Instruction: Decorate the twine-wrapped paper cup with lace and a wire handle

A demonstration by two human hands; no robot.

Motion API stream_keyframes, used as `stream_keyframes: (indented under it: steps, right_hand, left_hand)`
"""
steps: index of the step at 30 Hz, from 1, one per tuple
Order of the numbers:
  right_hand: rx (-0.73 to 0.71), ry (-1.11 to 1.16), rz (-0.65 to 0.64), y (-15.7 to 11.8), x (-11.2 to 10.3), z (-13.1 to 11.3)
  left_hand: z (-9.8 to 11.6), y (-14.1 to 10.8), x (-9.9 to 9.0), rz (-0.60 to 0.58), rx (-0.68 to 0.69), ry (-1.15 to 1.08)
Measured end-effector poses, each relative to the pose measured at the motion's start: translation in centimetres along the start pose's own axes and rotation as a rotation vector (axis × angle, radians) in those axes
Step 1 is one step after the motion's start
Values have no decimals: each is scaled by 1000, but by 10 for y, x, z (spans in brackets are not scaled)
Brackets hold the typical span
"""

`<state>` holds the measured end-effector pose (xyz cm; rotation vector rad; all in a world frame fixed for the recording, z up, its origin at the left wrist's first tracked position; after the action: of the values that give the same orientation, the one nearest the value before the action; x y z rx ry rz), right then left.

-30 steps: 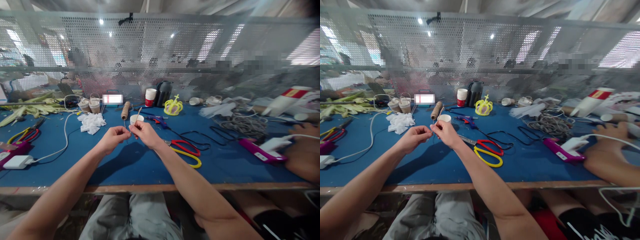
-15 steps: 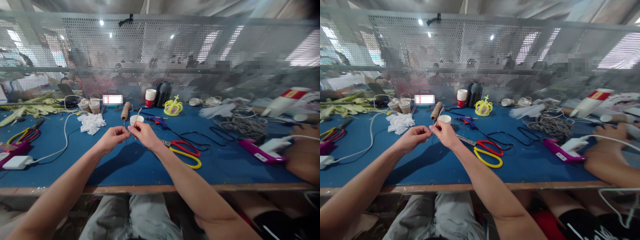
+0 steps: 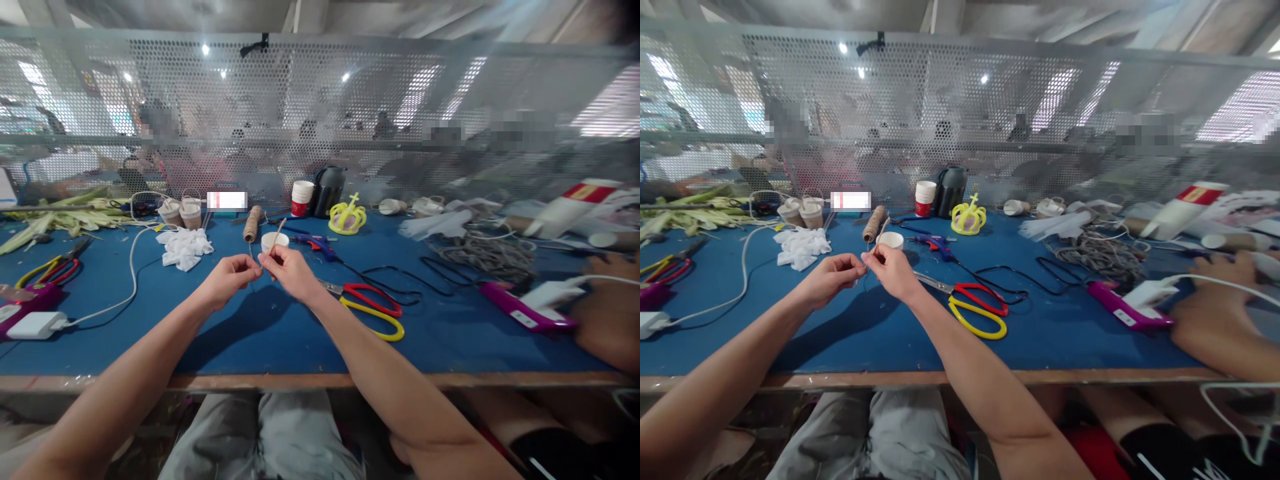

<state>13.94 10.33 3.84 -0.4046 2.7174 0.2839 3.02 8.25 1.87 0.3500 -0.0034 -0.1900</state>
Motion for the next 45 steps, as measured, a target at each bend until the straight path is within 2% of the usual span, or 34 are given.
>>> stream_keyframes:
  steps: [7, 16, 27, 34, 41, 45]
  right_hand:
    - [8, 7, -65, 0, 3, 1]
    - [23, -103, -4, 4, -2, 5]
    - [4, -200, 64, 2, -4, 1]
    - [-12, -205, 100, 1, -2, 2]
    - [-28, -164, -43, -1, 3, -2]
    - [-25, -189, -6, 0, 0, -2]
  left_hand:
    - [-2, 2, -2, -19, 38, 59]
    - [6, 3, -3, -95, 95, 204]
    - [0, 4, -10, -45, 144, 425]
    - [-3, 4, -6, 3, 137, 409]
    - [4, 1, -2, -38, 114, 301]
    - [7, 1, -2, -59, 124, 300]
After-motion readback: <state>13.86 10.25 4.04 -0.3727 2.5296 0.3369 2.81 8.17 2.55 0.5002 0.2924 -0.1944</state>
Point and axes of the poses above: each hand's wrist, its own y-axis towards the middle knuckle, its own x-axis out of the palm, z = x × y, the point moved 6 cm from there along y, towards the middle knuckle, and after that the axes turned 14 degrees about x, right-handed, at the moved point
